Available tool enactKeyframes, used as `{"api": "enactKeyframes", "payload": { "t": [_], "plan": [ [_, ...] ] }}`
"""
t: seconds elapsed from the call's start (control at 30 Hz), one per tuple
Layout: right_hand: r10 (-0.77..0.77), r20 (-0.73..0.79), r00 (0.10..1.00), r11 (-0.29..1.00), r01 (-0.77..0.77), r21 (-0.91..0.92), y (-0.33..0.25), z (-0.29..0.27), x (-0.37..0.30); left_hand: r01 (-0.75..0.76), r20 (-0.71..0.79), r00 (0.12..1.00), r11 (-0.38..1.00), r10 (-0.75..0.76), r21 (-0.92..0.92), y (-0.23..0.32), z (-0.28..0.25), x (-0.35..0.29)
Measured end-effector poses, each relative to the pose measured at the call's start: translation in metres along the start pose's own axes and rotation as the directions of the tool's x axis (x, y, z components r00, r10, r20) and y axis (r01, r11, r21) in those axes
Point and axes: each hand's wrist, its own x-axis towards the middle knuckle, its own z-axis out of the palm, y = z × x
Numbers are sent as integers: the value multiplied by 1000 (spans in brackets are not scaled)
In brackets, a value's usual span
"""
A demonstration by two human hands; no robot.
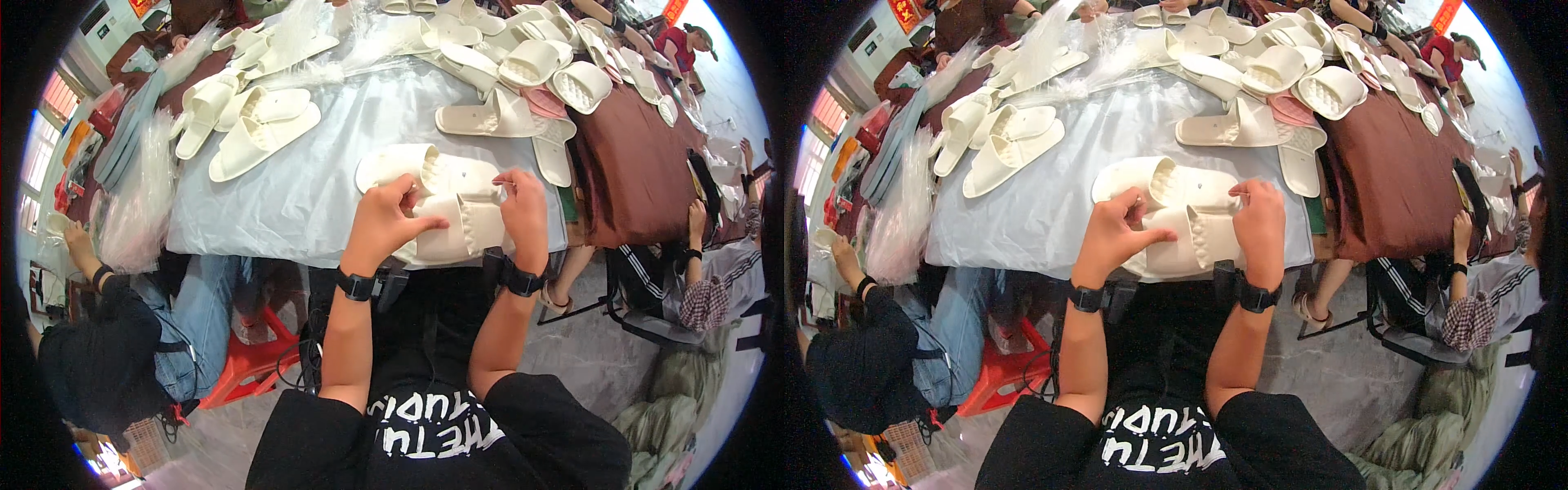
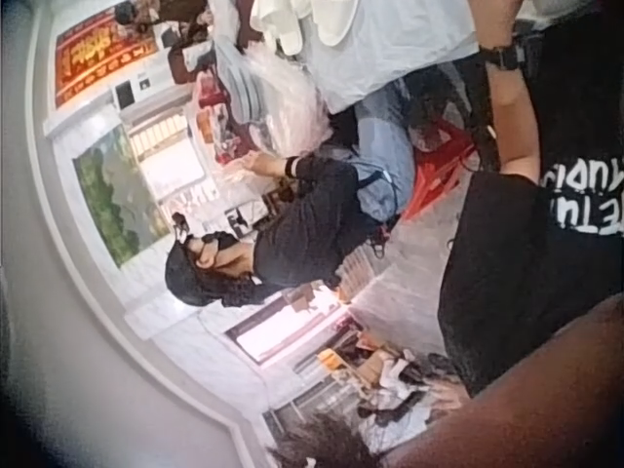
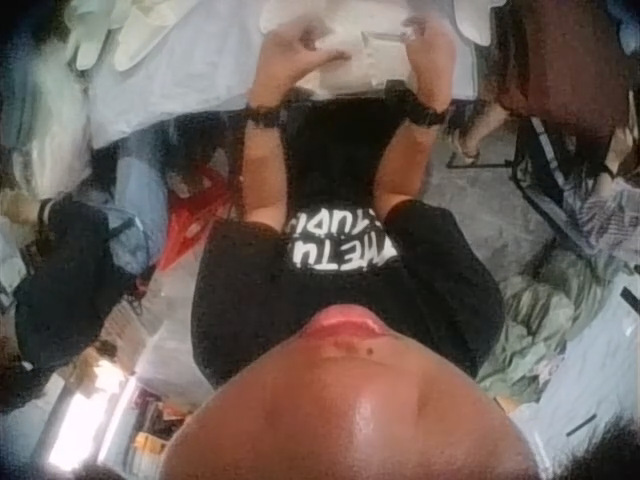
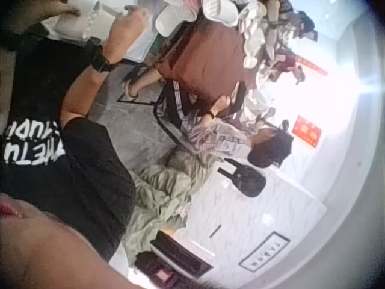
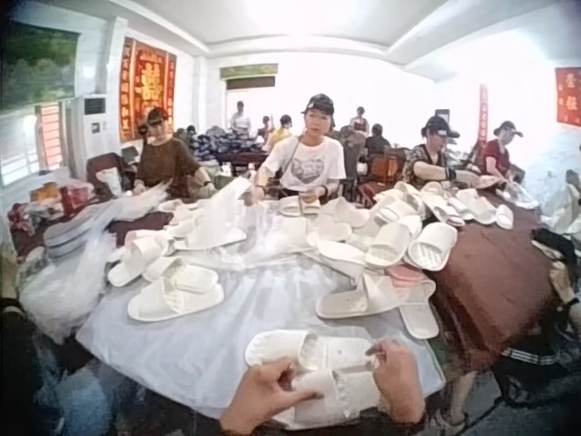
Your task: Assembling and inspecting white slippers in a manufacturing setting.
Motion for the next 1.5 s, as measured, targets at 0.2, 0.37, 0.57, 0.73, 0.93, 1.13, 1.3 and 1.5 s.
{"api": "enactKeyframes", "payload": {
  "t": [0.2, 0.37, 0.57, 0.73, 0.93, 1.13, 1.3, 1.5],
  "plan": [
    [107, 155, 982, 887, -165, 431, -19, 1, 6, -25, -215, 975, 991, 53, 128, -9, 16, 3],
    [261, 213, 942, 724, -337, 602, -21, 9, 6, -3, -161, 987, 997, 15, 72, 0, 1, 1],
    [235, 409, 882, 568, -465, 679, -25, 9, 7, 92, 61, 993, 989, -99, 115, 3, -39, -9],
    [137, 568, 811, 455, -561, 691, -36, 4, 8, 61, 51, 996, 989, -68, 138, -1, -30, -7],
    [155, 589, 793, 328, -603, 727, -21, 10, 7, 135, 54, 989, 988, -140, 77, 2, -12, -3],
    [193, 594, 781, 276, -625, 731, -36, 11, 7, 77, -9, 997, 997, -78, -19, -9, 4, -3],
    [172, 602, 779, 302, -624, 721, -31, 9, 8, 127, -75, 990, 990, -122, 65, 2, -7, 1],
    [120, 182, 976, 753, -209, 624, -41, 7, 7, 100, -348, 929, 990, -129, -101, 9, -16, 2]
  ]
}}
